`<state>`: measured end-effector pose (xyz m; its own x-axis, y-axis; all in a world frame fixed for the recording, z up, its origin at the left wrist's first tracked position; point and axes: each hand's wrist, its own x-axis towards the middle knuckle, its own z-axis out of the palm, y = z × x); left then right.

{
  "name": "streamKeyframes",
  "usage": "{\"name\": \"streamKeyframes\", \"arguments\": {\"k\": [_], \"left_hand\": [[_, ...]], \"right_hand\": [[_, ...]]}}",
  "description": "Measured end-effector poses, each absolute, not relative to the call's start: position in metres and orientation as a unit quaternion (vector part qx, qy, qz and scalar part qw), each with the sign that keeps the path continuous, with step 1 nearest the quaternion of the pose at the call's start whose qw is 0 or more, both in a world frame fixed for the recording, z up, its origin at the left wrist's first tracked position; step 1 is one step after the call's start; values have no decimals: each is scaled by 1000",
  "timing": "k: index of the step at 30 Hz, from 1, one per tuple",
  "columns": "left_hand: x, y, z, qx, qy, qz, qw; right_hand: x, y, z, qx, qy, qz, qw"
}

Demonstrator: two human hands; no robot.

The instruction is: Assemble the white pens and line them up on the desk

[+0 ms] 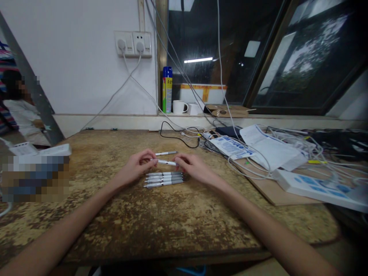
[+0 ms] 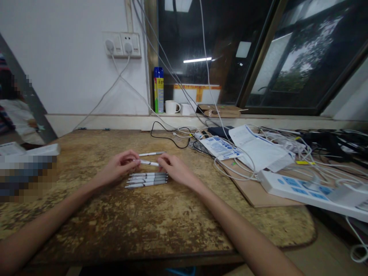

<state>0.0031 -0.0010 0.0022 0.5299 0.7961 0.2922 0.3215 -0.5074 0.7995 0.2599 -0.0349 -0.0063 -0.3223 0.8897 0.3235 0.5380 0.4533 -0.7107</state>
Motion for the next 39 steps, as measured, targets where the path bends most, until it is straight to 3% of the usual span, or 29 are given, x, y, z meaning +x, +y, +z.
{"name": "streamKeyframes", "arguments": {"k": [8, 26, 39], "left_hand": [[-16, 15, 0, 848, 371, 224, 304], [-24, 21, 0, 860, 376, 193, 287], [-22, 62, -23, 869, 410, 275, 40]], "right_hand": [[280, -21, -21, -479, -801, 209, 292], [275, -21, -27, -477, -816, 161, 285], [282, -17, -20, -513, -795, 100, 309]]}}
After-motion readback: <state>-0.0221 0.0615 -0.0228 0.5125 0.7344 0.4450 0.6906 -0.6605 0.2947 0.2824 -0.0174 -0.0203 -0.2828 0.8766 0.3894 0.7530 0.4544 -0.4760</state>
